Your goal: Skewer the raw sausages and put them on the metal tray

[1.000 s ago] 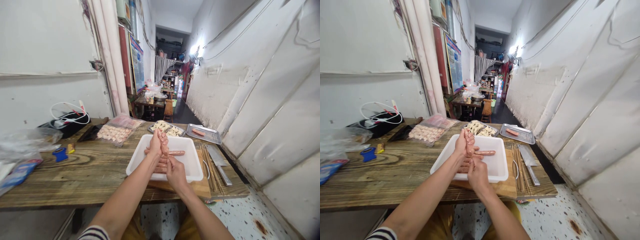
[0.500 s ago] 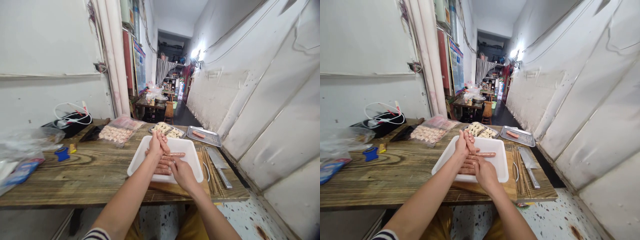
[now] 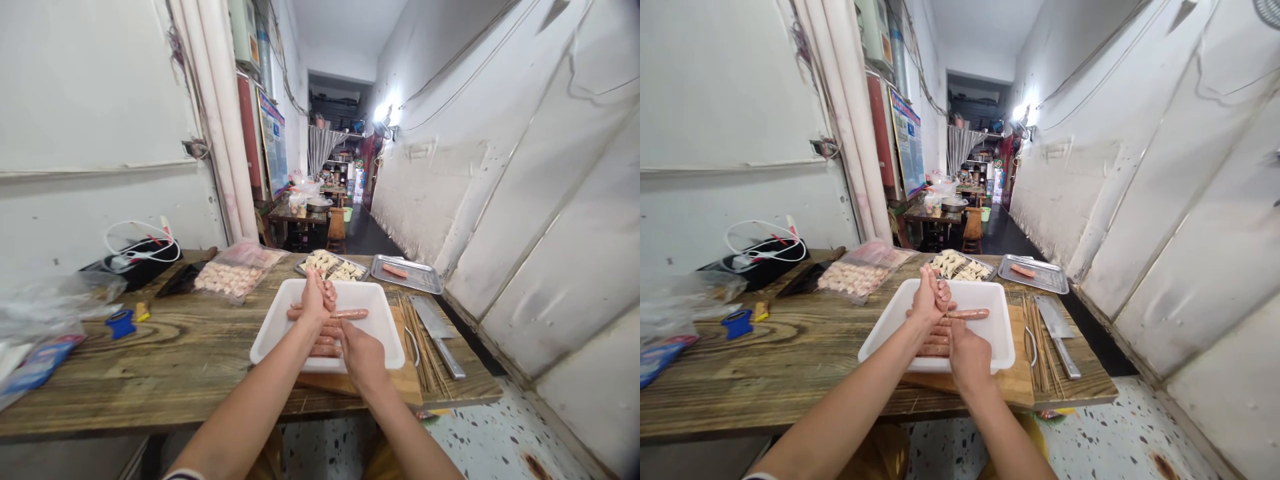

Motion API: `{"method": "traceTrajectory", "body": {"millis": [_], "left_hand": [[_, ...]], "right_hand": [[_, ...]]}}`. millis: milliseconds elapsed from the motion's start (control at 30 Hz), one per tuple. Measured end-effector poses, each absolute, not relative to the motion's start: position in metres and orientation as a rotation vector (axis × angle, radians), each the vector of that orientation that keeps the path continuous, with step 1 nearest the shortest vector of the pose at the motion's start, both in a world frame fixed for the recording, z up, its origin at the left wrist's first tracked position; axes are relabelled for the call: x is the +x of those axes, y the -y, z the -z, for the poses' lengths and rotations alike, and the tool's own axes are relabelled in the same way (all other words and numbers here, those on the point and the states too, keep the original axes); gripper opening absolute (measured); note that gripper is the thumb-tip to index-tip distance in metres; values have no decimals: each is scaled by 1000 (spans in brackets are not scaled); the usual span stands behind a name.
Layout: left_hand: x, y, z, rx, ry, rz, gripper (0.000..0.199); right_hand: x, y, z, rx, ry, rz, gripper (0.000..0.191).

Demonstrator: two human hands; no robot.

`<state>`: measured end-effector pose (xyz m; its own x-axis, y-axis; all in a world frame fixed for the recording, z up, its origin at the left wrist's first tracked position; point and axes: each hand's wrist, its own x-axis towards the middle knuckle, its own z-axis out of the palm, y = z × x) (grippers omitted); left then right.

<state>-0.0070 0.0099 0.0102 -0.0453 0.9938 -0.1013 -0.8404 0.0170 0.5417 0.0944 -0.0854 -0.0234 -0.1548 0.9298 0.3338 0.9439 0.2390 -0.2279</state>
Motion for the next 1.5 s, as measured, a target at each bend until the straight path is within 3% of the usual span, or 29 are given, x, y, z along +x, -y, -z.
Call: {"method": "traceTrajectory", "body": {"millis": [267,467,800,1000,1167,1367,1500], "left_hand": [[-4,-6,-15,388,-529,-1573,40],[-2,-8,-17,410,-520,-1526,45],[-1,-7,-21,398,-589,-1474,54],[-2,-5,-22,522,-596,-1465,49],[-8,9,-38,981,-791,-1346,40],[-23,23,-57,1776,-1040,-1039,42],[-45,25,-39,2266,-1315,-738,37]], "right_hand": [[93,85,31,-1668,2275,92,36],[94,79,32,-1588,2209,12,23],[92,76,33,-1495,2120,-13,24],[102,74,19,-1591,2222,-36,23],[132,72,-5,-1641,2096,18,25],[196,42,-17,-1289,1751,-127,26],[270,-7,-10,-1570,1677,3,27]]}}
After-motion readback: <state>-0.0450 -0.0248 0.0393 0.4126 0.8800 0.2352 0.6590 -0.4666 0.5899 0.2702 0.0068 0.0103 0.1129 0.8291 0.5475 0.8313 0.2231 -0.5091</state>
